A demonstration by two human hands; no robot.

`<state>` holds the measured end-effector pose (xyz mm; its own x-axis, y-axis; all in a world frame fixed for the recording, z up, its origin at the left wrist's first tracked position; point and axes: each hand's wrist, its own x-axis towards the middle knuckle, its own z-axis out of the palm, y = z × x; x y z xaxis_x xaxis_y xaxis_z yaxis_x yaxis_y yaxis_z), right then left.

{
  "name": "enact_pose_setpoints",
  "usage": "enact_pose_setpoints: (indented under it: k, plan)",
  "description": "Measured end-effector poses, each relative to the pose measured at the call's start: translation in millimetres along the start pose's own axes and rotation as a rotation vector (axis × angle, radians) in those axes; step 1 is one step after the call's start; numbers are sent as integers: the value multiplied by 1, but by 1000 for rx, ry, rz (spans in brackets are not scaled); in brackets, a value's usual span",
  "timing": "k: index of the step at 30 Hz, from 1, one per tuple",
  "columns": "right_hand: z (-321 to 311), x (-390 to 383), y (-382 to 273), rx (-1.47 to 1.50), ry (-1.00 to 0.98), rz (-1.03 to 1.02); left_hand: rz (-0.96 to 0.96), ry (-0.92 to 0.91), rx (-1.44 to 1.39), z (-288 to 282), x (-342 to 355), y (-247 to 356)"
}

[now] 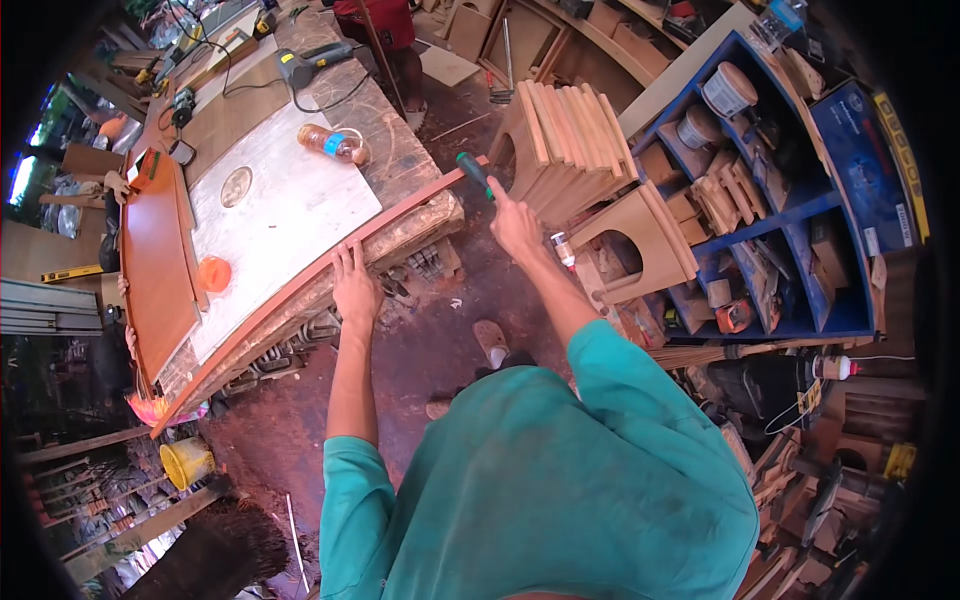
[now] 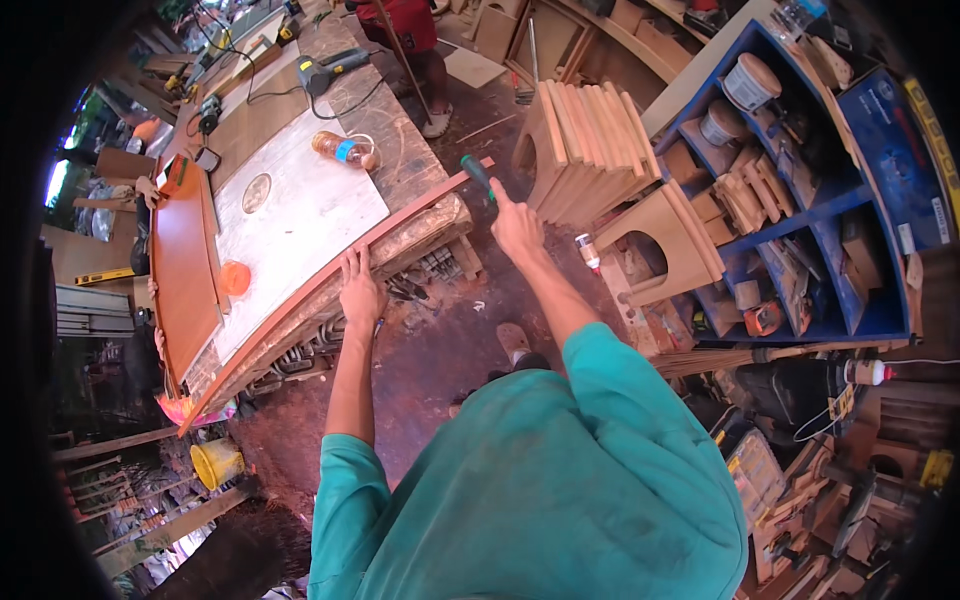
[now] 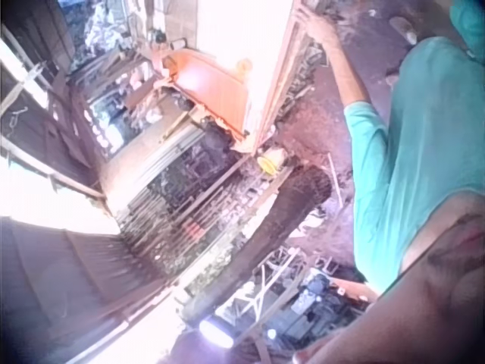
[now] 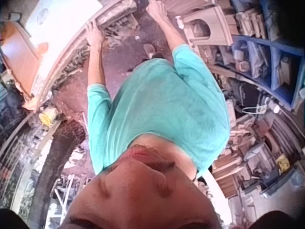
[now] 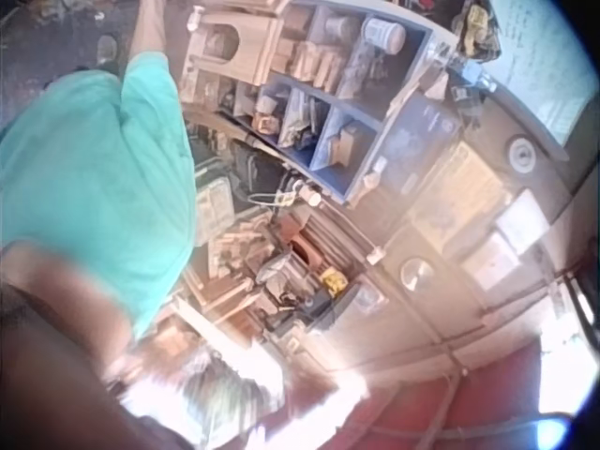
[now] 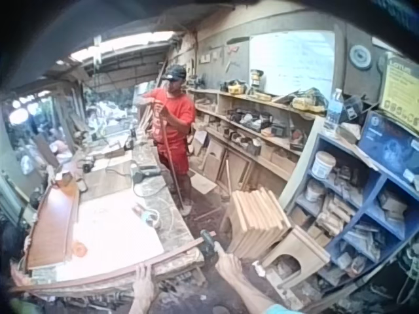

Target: The person applies edge banding onto wooden pieces by pressing and smoothing the strips along the edges using the handle of a screwdriver.

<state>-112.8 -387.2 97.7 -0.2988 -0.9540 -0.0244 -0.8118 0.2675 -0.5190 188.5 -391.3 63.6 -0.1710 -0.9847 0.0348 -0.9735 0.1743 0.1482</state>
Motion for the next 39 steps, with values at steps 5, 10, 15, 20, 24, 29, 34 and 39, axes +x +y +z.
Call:
enact_pose_setpoints:
  k: [5, 10, 15, 20, 24, 29, 34, 39]
  plan:
    - [15, -9, -23, -5, -106, -25, -11, 17, -24, -2, -2, 3]
    - [-8, 3, -6, 20, -16, -33, -6, -7, -40, -4, -2, 1]
    - [15, -16, -35, 26, -140, -5, -22, 3, -39, -3, 0, 0]
    - [34, -27, -45, 136, -234, -141, -4, 13, -26, -8, 3, 0]
    - [-1, 4, -6, 127, -149, -41, 1, 20, -48, -10, 3, 2]
    - [12, -3, -30, 128, -259, -96, -20, -2, 9, -20, 7, 10]
    - [54, -26, -96, 191, -450, -375, -264, 145, -505, -40, 16, -16]
    - [49, -10, -74, 252, -464, -356, -460, 563, -702, -2, -53, -43]
